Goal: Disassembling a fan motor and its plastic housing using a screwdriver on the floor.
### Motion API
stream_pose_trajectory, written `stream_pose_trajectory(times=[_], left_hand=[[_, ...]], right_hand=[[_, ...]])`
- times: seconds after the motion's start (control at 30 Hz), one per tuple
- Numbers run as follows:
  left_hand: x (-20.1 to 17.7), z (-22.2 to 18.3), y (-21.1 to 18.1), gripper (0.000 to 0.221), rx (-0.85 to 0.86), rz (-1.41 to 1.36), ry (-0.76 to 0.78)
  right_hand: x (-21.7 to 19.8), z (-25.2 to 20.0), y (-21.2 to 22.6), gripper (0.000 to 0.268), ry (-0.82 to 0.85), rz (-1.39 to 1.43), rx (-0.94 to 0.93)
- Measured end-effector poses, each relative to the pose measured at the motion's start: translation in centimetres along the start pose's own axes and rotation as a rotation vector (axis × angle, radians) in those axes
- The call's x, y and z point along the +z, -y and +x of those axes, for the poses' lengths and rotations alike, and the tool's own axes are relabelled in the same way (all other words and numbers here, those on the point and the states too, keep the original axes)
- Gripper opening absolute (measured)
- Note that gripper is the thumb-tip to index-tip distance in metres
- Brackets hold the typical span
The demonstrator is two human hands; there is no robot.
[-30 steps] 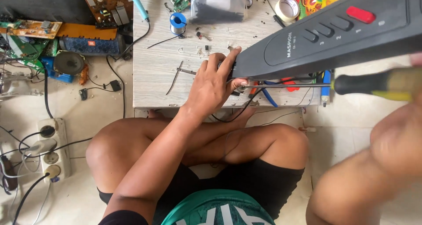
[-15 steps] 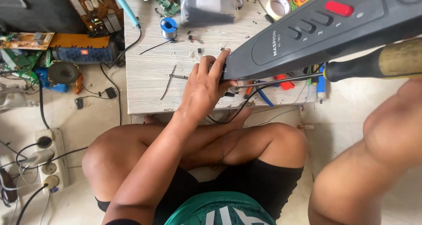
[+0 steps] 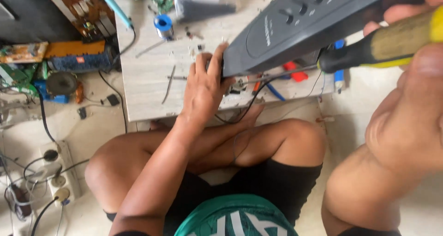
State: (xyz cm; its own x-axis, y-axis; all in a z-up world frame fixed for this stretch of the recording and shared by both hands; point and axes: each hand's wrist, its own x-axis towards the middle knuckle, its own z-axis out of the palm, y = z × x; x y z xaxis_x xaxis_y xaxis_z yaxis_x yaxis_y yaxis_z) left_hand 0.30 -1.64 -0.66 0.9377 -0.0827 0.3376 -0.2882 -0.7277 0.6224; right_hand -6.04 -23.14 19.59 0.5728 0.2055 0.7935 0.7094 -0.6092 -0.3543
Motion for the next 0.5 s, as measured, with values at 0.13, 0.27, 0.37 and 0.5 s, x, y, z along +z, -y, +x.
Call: stream_pose_trajectory(times=[0.13,0.27,0.37,0.5], left_hand=[[0.0,0.0,-0.2,0.087,0.028,-0.038,0.001],[-0.4,0.3,-0.9,0.083,0.018,-0.083,0.023],[-0.4,-0.2,-1.0,0.076,-0.002,-0.076,0.041],[-0.7,-0.6,-1.3,0.074,0.023,-0.125,0.034]], right_hand=[[-0.6,-1.6,-1.5,0.019,-0.073,0.177,0.216],[-0.1,1.7,1.7,0.029,-0.176,0.145,0.161],[-0.5,2.8,3.0,0.029,-0.173,0.156,0.095],[-1.6,3.2,3.6,0.029,-0.105,0.035,-0.045]])
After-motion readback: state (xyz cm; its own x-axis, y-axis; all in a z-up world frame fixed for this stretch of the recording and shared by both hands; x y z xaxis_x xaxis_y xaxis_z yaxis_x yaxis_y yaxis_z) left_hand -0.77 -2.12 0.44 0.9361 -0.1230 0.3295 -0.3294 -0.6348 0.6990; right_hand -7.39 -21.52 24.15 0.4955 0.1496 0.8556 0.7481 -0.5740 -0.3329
